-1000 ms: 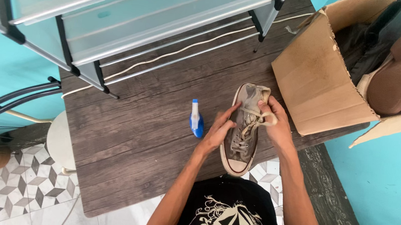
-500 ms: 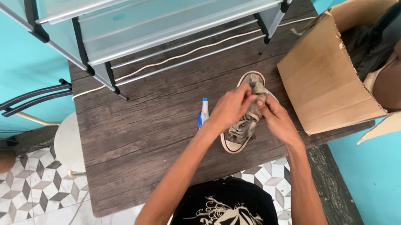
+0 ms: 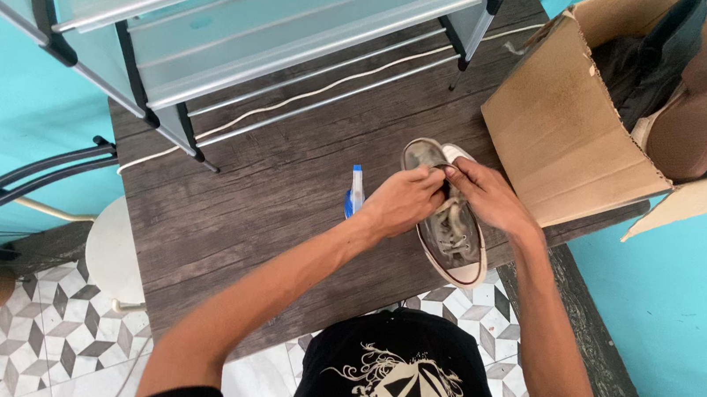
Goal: The person cleans a single high-top sneaker using a spray bottle, a white brush, and a dark abrasive pad. They spray the shoe, scrub the upper and sole with the brush, and then scrub the sole and upper with the abrasive pad. The person places the cleaned shoe on a metal rack.
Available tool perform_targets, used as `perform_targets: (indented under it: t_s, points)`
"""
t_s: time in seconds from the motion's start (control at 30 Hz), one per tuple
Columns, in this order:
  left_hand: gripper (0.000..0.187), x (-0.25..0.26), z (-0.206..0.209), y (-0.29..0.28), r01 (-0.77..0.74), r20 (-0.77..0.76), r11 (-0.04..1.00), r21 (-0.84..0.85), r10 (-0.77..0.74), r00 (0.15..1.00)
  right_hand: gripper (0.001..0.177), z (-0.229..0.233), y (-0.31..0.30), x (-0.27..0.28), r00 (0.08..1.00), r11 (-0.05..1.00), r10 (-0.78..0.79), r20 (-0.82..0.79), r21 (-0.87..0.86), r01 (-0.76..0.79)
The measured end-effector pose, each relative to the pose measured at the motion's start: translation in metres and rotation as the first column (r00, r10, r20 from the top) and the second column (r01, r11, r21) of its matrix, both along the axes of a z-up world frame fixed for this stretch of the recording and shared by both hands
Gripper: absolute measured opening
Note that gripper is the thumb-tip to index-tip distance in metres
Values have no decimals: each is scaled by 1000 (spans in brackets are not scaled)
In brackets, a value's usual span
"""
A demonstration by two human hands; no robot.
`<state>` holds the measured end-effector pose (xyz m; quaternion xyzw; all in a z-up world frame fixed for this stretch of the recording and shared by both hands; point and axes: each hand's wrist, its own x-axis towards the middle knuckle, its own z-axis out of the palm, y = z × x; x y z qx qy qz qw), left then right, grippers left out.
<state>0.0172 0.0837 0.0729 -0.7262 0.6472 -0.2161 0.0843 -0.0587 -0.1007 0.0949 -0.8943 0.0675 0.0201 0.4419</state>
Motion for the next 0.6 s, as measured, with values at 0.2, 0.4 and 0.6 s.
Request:
perform_targets:
  t_s: [0.2,0.4,0.6]
  points:
    - [31,-3,-1,-17,86,-55,960,266,-74,996,15,28,5,4,996,907,39,82,-422,-1]
    - [21,7,-17,-21,53,-162,992,112,-35,986,16,25,17,15,980,946,58,190,-324,7]
    - [16,6,-10,-24,-49,-242,997,54,61,968,39,-9,5,-3,933,969,-246,261,95,229]
